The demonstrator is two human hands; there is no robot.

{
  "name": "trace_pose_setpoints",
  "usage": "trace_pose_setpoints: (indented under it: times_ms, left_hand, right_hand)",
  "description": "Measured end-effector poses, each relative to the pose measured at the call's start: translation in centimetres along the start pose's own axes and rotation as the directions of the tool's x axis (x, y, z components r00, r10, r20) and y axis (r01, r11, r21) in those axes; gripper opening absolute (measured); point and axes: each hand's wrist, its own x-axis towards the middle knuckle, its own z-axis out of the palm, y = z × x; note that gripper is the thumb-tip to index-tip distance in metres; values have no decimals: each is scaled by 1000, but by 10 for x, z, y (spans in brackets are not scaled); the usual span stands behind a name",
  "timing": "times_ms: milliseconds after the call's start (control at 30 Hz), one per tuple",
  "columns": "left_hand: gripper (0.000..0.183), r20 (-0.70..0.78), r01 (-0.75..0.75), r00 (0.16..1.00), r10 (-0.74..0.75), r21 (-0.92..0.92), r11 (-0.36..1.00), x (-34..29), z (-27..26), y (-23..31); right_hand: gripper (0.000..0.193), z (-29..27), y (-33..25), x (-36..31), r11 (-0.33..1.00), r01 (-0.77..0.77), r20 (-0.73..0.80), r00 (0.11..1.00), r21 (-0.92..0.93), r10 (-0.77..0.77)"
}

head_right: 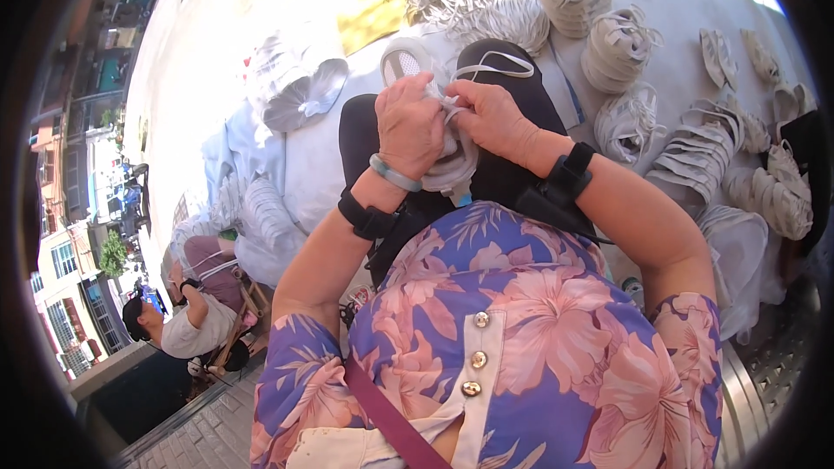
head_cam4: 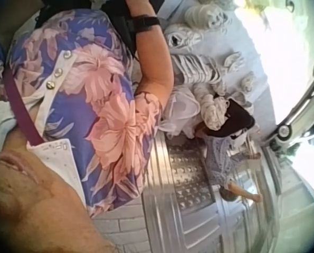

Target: The recorder is lacing a pair of white athletic shoes while seated outdoors.

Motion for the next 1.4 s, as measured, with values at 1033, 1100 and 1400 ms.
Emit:
trace_pose_setpoints:
  times_ms: [1033,1100,1400]
  left_hand:
    - [31,58,291,957,-285,-208,934,-66,-36,-42]
    - [35,117,348,937,-328,-333,876,-61,-28,-40]
    - [41,252,477,877,-410,-354,804,-56,-38,-34]
  right_hand:
    - [43,-4,0,-14,989,-34,-18,999,-142,31]
    - [44,-7,-4,-15,985,-30,24,999,-169,35]
    - [26,-46,-55,-11,661,364,287,931,-656,-227]
